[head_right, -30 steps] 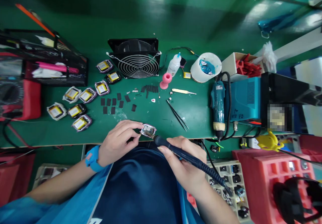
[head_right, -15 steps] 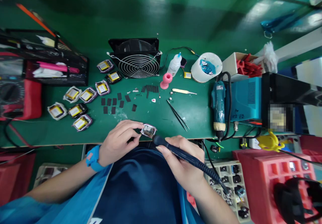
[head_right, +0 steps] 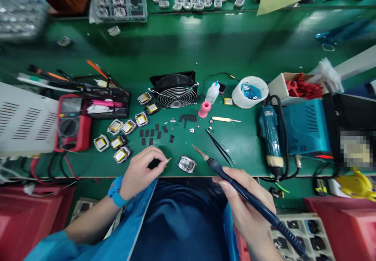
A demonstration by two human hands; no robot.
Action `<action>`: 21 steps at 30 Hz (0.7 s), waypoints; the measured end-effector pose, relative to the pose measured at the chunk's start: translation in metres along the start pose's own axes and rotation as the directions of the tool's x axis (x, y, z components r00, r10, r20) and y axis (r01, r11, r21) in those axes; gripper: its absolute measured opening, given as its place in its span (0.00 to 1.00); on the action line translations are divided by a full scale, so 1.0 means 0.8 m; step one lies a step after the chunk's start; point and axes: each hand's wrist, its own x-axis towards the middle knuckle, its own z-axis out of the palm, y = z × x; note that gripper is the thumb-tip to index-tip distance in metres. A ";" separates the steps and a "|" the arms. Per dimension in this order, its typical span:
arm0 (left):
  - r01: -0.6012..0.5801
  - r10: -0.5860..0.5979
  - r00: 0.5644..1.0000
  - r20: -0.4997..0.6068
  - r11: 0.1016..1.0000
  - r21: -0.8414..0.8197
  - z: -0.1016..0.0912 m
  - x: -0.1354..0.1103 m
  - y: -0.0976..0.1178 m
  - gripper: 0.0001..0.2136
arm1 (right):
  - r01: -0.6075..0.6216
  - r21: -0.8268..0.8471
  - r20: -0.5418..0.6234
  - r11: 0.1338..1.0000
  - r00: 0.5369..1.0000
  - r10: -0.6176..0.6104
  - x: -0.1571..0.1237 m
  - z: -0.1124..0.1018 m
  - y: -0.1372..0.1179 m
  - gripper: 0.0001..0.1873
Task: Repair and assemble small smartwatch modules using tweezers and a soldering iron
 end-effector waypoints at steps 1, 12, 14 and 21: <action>0.016 -0.015 1.000 -0.002 0.998 0.054 -0.007 0.002 -0.004 0.06 | 0.022 0.008 0.013 1.000 1.000 -0.023 -0.001 0.001 0.001 0.14; -0.003 -0.026 0.998 0.064 0.910 0.414 -0.038 -0.008 -0.031 0.12 | 0.265 -0.078 0.120 0.961 0.959 -0.255 -0.004 0.026 0.024 0.10; 0.001 -0.044 0.994 0.098 0.913 0.407 -0.039 -0.010 -0.029 0.11 | 0.310 -0.064 0.146 0.949 0.943 -0.298 -0.008 0.032 0.033 0.11; -0.054 -0.029 0.983 0.180 0.896 0.440 -0.046 -0.006 -0.027 0.06 | 0.393 -0.061 0.175 0.918 0.909 -0.378 -0.017 0.048 0.048 0.13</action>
